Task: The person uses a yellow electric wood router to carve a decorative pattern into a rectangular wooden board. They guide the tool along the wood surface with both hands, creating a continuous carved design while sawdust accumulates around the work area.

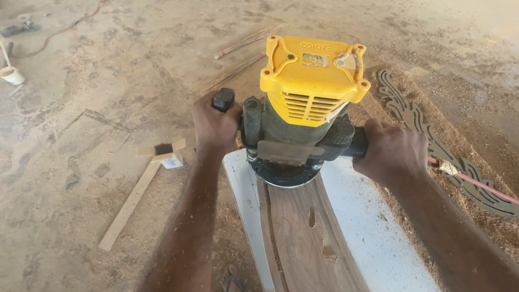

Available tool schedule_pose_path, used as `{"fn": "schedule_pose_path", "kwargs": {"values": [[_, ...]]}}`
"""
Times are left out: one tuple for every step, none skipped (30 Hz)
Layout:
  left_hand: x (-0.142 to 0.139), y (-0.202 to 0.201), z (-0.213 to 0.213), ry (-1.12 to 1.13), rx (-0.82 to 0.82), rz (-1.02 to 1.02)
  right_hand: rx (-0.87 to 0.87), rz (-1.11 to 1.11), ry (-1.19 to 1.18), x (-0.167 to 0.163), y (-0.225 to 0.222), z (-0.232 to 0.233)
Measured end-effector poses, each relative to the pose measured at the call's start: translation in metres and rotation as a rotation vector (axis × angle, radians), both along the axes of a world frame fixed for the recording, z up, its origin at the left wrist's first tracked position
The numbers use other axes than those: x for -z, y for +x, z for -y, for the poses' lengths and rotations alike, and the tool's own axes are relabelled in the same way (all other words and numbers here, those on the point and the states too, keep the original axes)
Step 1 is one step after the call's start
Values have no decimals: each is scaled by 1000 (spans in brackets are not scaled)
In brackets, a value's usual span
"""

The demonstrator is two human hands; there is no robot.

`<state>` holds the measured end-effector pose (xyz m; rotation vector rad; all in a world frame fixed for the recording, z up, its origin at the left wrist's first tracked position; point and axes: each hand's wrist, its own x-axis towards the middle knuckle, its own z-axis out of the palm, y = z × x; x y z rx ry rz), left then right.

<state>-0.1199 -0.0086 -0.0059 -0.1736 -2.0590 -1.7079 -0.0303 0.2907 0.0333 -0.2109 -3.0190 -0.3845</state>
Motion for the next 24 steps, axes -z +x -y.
{"fn": "schedule_pose_path", "kwargs": {"values": [[0, -1, -1, -3, 2, 1, 8, -2, 3, 1, 1, -1], [0, -1, -2, -6, 0, 3, 12, -4, 7, 1, 1, -1], [0, -2, -2, -2, -2, 0, 20, 2, 7, 1, 1, -2], [-1, -4, -4, -1, -1, -4, 31, 7, 4, 2, 2, -3], [-1, -4, -5, 3, 2, -5, 43, 14, 4, 3, 3, -4], [-1, -5, -7, 30, 21, 43, 42, 4, -3, 5, 5, -5], [-1, -6, -8, 56, 37, 88, 37, -10, -10, 6, 6, -7], [-1, -7, -9, 81, 53, 131, 32, -25, -20, 8, 7, -8], [-1, -8, -9, 62, 57, 78, 31, -31, -7, 10, 6, -9], [0, -9, -10, 44, 65, 27, 32, -34, 7, 11, 7, -11], [0, -9, -11, 27, 72, -23, 34, -37, 22, 13, 8, -13], [1, -10, -12, 18, 63, -38, 24, -57, 25, 15, 9, -15], [0, -12, -13, 8, 53, -54, 13, -78, 26, 16, 9, -17], [-1, -14, -14, -4, 46, -71, 6, -100, 24, 17, 11, -18], [-1, -15, -15, -2, 64, -42, 6, -108, 34, 19, 13, -19], [-3, -16, -16, 4, 78, -15, 5, -117, 47, 20, 16, -20], [-4, -17, -17, 9, 93, 9, 3, -129, 59, 20, 16, -20], [-6, -18, -18, 2, 89, 27, 10, -145, 51, 20, 17, -20], [-7, -19, -18, -6, 87, 48, 19, -158, 42, 20, 18, -20], [-8, -19, -19, -13, 88, 72, 31, -167, 34, 21, 20, -19], [-8, -19, -19, 5, 103, 53, 29, -173, 42, 21, 20, -18], [-8, -20, -19, 24, 117, 30, 27, -181, 49, 21, 20, -19], [-9, -21, -19, 38, 135, 6, 28, -191, 53, 21, 20, -18], [-8, -21, -18, 12, 126, -1, 37, -183, 37, 21, 20, -18]]}}
